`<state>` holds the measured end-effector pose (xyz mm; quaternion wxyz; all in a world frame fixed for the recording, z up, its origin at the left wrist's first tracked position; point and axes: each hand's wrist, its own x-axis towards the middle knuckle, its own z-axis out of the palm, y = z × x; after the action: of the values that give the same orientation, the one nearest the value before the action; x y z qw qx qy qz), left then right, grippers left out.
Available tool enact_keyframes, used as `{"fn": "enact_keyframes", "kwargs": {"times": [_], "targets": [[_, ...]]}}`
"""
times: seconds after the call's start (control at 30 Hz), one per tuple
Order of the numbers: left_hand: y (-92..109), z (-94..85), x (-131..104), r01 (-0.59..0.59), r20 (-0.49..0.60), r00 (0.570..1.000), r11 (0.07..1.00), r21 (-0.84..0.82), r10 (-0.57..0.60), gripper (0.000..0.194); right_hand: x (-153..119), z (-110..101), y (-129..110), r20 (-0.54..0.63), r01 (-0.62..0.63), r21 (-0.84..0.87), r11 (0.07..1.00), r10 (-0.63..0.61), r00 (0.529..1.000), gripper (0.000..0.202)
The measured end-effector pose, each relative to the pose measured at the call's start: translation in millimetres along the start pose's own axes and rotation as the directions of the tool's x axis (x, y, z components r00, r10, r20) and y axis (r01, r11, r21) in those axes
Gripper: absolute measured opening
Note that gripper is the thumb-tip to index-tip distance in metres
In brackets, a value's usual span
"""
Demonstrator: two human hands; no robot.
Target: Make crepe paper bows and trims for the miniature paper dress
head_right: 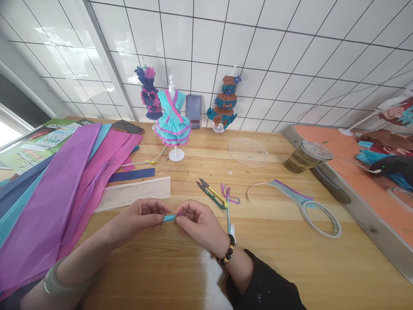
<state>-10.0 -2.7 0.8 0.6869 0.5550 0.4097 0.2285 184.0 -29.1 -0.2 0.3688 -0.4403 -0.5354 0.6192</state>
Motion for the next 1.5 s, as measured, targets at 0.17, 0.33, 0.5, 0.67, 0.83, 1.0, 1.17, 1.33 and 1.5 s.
{"fn": "enact_keyframes", "kwargs": {"times": [0.17,0.33,0.5,0.67,0.83,1.0,1.17,1.33,1.5], "targets": [[3,0.9,0,-0.010,0.036,0.999,1.000,-0.007,0.010,0.021,-1,-1,-1,-0.017,0.024,-0.014,1.000,-0.024,1.000,0.015],[6,2.8,-1,-0.026,0.043,0.999,1.000,0.004,0.026,0.021,-1,-3,1,0.009,0.023,0.034,0.999,-0.023,1.000,0.016],[5,3.3,-1,-0.040,0.043,0.998,0.999,0.008,0.040,0.021,-1,-3,1,0.010,0.024,0.009,1.000,-0.024,1.000,0.015],[7,3.3,-1,-0.025,0.006,1.000,0.998,0.055,0.025,0.020,-1,-2,-2,-0.008,0.036,-0.039,0.999,-0.036,0.999,0.011],[9,4.5,-3,-0.037,-0.001,0.999,0.995,0.089,0.037,0.021,-1,-1,-2,-0.014,0.026,-0.082,0.996,-0.027,1.000,0.006],[6,6.8,-1,-0.071,0.056,0.996,0.994,0.079,0.067,0.025,-3,2,-2,-0.008,0.051,-0.178,0.983,-0.053,0.999,0.002],[2,7.8,1,-0.108,0.040,0.994,0.989,0.104,0.105,0.018,-4,3,0,0.029,0.124,-0.269,0.955,-0.121,0.992,0.006],[6,10.9,0,-0.171,-0.048,0.982,0.966,0.192,0.183,0.021,-5,1,-2,0.061,0.132,-0.163,0.978,-0.123,0.990,0.009],[8,11.0,-1,-0.157,-0.086,0.981,0.973,0.171,0.174,0.021,-5,0,-1,0.062,0.154,-0.228,0.961,-0.143,0.988,0.018]]}}
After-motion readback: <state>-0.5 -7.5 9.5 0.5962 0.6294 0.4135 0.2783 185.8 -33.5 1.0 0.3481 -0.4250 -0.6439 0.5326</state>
